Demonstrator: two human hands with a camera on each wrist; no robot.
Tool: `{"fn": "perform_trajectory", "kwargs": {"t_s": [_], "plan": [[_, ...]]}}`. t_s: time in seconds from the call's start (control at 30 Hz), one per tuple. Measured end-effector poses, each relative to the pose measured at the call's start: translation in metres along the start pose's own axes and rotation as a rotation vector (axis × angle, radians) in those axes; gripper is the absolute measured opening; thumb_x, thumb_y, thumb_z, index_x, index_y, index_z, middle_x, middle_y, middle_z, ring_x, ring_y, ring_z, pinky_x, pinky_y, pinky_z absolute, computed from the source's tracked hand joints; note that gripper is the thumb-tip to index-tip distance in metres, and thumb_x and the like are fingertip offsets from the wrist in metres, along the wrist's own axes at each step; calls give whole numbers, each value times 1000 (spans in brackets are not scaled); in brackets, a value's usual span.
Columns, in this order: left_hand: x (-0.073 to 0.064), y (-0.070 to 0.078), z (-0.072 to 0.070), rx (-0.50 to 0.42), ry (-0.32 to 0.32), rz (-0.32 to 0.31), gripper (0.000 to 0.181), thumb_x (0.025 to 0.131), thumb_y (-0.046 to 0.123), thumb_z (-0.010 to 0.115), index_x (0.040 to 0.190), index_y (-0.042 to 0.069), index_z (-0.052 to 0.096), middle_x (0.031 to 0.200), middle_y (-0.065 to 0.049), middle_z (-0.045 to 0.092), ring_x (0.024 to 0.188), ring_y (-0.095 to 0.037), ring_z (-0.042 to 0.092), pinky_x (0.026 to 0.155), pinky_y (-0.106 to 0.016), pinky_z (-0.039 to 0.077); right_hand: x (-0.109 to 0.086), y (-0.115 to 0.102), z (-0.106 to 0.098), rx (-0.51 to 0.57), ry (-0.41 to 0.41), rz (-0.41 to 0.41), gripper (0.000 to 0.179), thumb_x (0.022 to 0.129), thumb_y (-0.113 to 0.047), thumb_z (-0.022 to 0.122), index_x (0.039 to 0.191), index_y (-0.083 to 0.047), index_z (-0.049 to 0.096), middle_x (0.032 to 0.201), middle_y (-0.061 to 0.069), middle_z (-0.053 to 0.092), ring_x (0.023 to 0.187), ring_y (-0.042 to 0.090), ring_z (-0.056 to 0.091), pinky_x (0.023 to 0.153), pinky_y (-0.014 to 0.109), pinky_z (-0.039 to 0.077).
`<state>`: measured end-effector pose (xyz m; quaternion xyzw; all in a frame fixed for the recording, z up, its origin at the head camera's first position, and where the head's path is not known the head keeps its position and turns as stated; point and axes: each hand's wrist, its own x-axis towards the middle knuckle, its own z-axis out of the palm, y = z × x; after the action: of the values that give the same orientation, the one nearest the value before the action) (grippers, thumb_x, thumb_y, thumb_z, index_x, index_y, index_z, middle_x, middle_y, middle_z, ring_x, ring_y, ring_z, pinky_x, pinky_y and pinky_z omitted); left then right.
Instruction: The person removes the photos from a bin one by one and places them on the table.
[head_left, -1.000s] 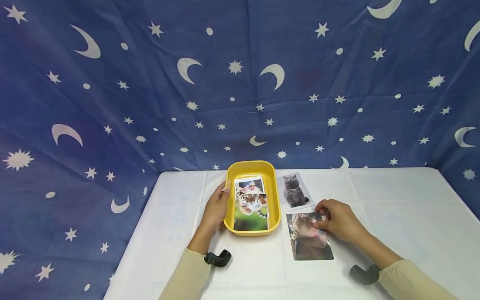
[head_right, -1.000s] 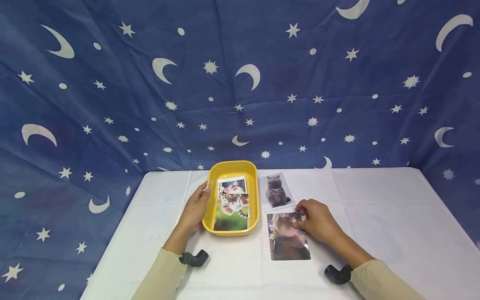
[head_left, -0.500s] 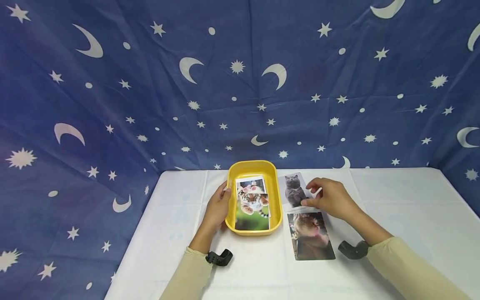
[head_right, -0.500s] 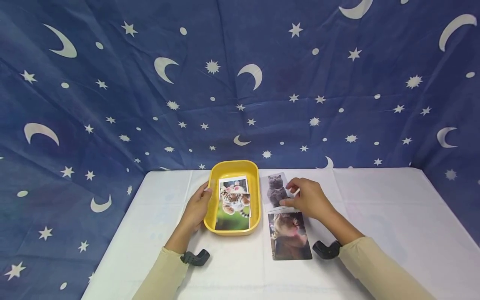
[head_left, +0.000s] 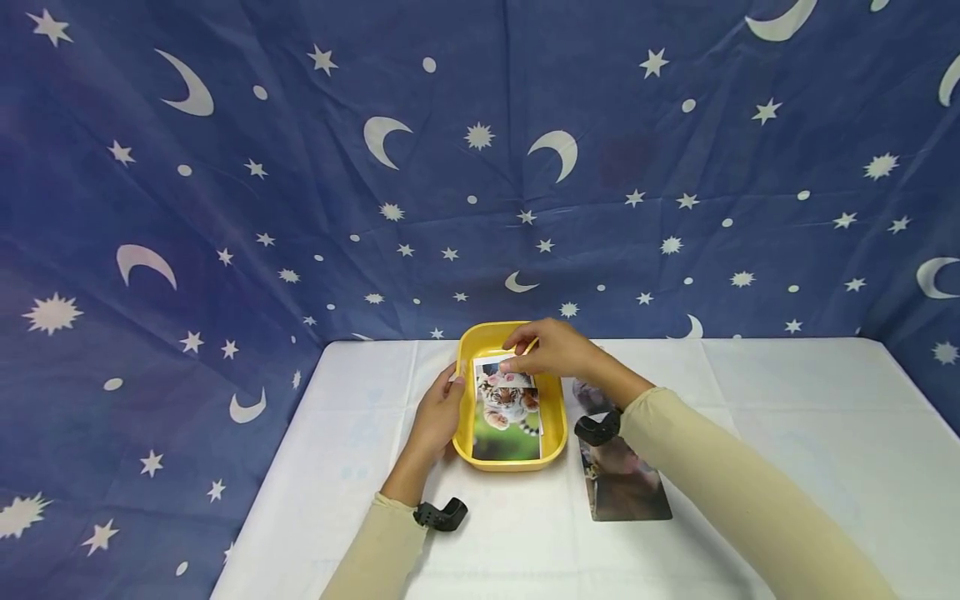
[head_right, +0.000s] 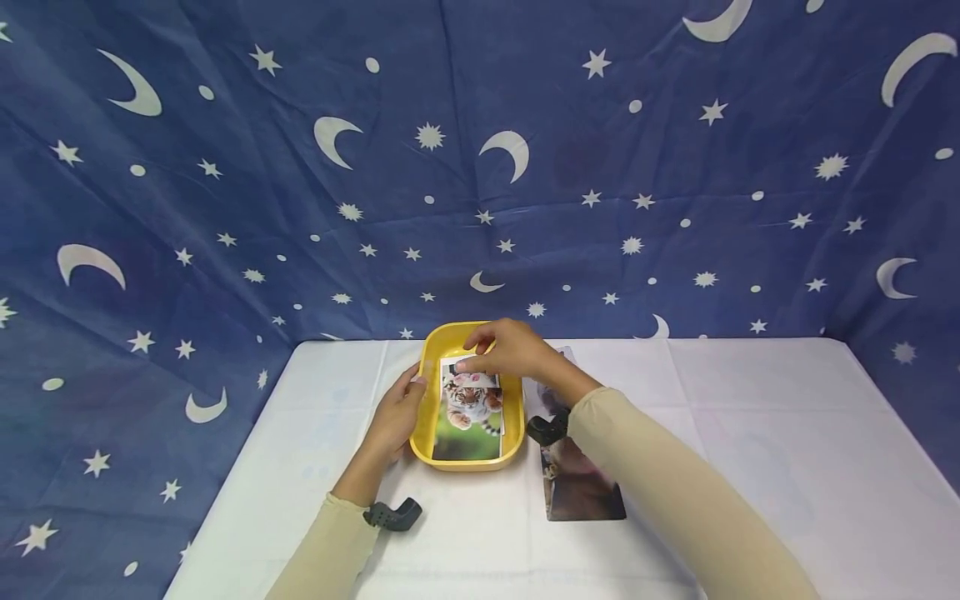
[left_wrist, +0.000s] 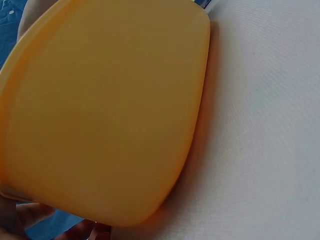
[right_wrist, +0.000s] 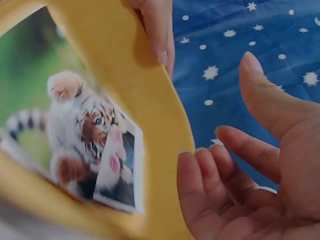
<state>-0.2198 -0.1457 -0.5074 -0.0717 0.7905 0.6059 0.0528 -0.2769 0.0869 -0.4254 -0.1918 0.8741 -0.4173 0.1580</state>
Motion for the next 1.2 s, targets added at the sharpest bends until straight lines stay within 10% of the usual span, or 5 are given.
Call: {"fn": "perform_trajectory", "kwargs": {"t_s": [0.57, 0.8, 1.2], "plan": [[0, 2, 0, -14, -31, 10, 49, 110, 36, 45, 157, 25, 42, 134, -13, 62, 114, -27, 65, 100, -44, 54, 45, 4, 41, -268, -165, 77, 33, 85, -43, 83, 97, -12, 82, 89, -2, 77, 83, 12, 65, 81, 29, 56], [0, 0, -1, 13, -15, 11, 49, 110, 36, 44, 157, 24, 41, 134, -13, 62, 117, -28, 64, 101, -45, 52, 44, 6, 50, -211, -159, 166, 26, 85, -35, 85, 94, -12, 80, 84, 0, 75, 68, 25, 72, 67, 33, 60], [-1, -1, -1, 19, -21, 17, 49, 110, 36, 44, 157, 23, 41, 137, -14, 61, 119, -29, 62, 103, -46, 51, 35, 3, 51, -237, -186, 61, 12, 85, -25, 85, 92, -15, 84, 85, -4, 78, 66, 14, 68, 66, 25, 56]]}}
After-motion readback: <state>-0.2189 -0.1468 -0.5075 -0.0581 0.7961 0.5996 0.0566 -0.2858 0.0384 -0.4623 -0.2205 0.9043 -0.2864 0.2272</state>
